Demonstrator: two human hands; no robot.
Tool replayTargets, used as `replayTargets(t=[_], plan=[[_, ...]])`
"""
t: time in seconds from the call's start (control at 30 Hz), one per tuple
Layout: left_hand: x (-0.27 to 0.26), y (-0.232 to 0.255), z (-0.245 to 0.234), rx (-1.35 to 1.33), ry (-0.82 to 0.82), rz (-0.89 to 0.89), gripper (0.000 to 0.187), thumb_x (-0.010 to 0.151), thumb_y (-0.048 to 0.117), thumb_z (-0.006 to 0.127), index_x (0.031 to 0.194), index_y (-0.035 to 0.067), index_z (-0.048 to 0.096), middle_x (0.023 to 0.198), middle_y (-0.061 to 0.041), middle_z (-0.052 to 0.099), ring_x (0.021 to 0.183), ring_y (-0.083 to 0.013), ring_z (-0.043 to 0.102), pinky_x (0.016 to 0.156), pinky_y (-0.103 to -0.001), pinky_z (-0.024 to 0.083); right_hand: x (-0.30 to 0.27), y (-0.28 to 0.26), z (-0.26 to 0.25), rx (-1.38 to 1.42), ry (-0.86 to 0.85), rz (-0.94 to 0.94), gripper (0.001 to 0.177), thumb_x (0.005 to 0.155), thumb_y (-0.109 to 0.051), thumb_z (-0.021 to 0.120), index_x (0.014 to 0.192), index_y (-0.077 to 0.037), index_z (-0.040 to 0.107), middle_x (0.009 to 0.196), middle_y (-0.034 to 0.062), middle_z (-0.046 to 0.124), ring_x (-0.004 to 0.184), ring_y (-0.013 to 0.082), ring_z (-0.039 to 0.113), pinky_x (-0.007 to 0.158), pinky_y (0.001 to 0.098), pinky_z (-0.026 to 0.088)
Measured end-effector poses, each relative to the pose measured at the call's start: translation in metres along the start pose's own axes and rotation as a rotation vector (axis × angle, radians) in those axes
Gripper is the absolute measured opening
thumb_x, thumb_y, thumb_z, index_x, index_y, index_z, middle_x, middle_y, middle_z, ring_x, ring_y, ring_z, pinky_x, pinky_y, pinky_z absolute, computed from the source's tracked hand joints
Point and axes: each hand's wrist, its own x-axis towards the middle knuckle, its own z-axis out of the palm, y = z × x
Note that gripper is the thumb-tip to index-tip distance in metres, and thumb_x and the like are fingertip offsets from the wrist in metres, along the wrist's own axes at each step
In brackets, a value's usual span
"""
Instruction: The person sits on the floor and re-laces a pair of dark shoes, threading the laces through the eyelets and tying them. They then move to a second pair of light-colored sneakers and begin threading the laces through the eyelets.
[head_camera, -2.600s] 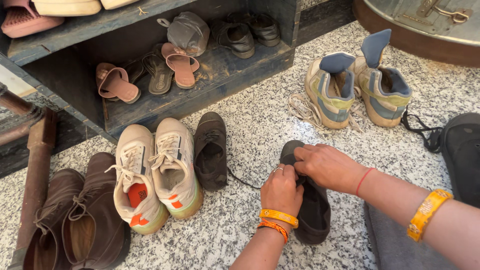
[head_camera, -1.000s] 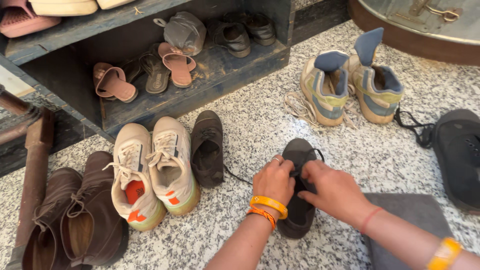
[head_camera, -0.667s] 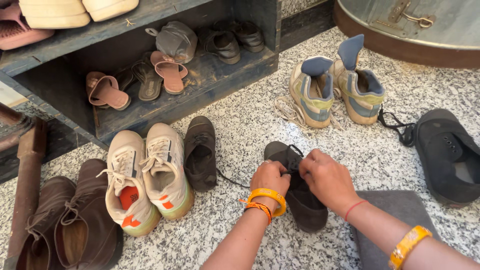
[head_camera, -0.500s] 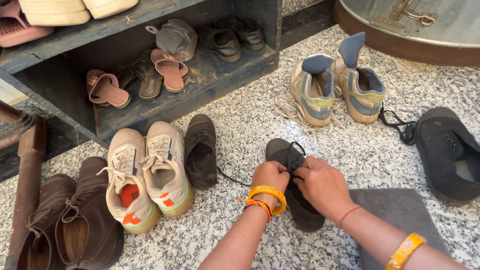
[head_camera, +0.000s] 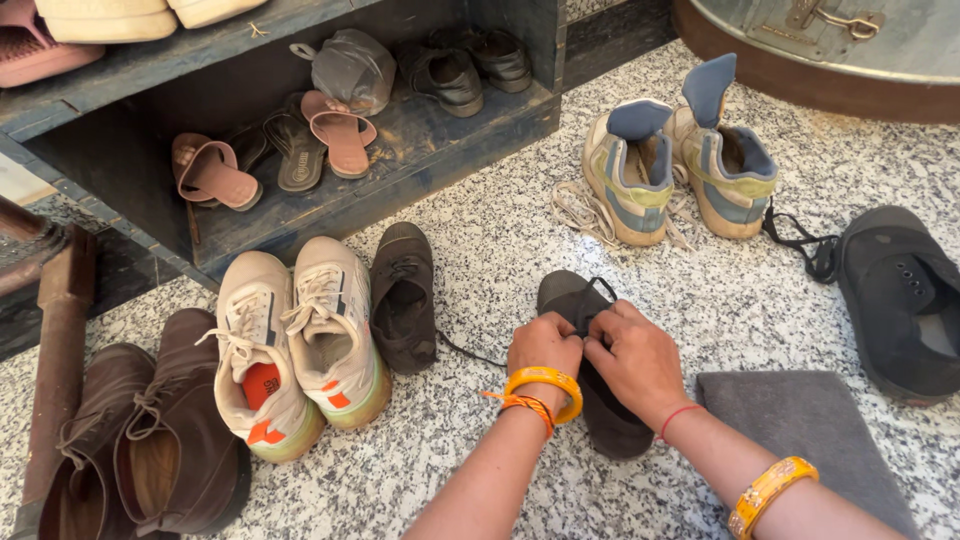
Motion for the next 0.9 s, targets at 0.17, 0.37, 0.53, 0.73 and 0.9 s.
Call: replayTargets(t=[0.17, 0.37, 0.53, 0.73, 0.9], plan=[[0.005, 0.003, -0.003, 0.067, 0.139, 0.041, 0.013, 0.079, 0.017, 0.073, 0.088, 0.008, 0.077, 0.090, -0.018, 0.075, 0.089, -0.0369, 0.073, 0.085, -0.044, 0.058, 0.000, 0.044, -0.010, 0.256, 0.080, -0.030, 0.009, 0.081, -0.013, 0.070, 0.082, -0.004, 0.068, 0.086, 0.0075, 0.065, 0.075, 0.0227, 0.067, 0.070, 0.0360, 0.054], [0.022, -0.015, -0.014, 0.115, 0.172, 0.032, 0.015, 0.078, 0.018, 0.074, 0.091, 0.009, 0.076, 0.093, -0.017, 0.075, 0.089, -0.0370, 0.072, 0.082, -0.046, 0.058, 0.031, 0.158, -0.097, 0.714, 0.571, 0.155, 0.009, 0.100, -0.001, 0.060, 0.096, -0.004, 0.067, 0.096, 0.0031, 0.069, 0.084, 0.0122, 0.062, 0.080, 0.0295, 0.051], [0.022, -0.012, -0.004, 0.130, 0.179, 0.080, 0.014, 0.079, 0.015, 0.073, 0.091, 0.009, 0.077, 0.093, -0.018, 0.074, 0.090, -0.0364, 0.072, 0.084, -0.045, 0.058, 0.045, 0.171, -0.144, 1.013, 0.560, 0.191, 0.005, 0.095, -0.006, 0.066, 0.093, -0.010, 0.063, 0.090, 0.0009, 0.061, 0.081, 0.0109, 0.055, 0.078, 0.0289, 0.050], [0.022, 0.026, -0.019, -0.042, 0.214, 0.302, 0.027, 0.079, 0.017, 0.072, 0.104, 0.008, 0.080, 0.103, -0.016, 0.075, 0.094, -0.0356, 0.072, 0.082, -0.043, 0.057, 0.033, 0.053, -0.110, 0.459, -0.034, 0.213, 0.017, 0.086, -0.020, 0.072, 0.094, -0.008, 0.079, 0.085, 0.0024, 0.075, 0.075, 0.0125, 0.064, 0.069, 0.0276, 0.052], [0.041, 0.074, -0.049, -0.758, -0.426, 0.294, 0.030, 0.094, 0.011, 0.059, 0.118, 0.000, 0.073, 0.097, -0.008, 0.077, 0.080, -0.0180, 0.071, 0.071, -0.031, 0.055, 0.055, -0.011, -0.100, 0.400, -0.075, 0.042, 0.018, 0.087, -0.020, 0.070, 0.089, -0.002, 0.074, 0.079, 0.0019, 0.071, 0.071, 0.0114, 0.063, 0.064, 0.0278, 0.049]])
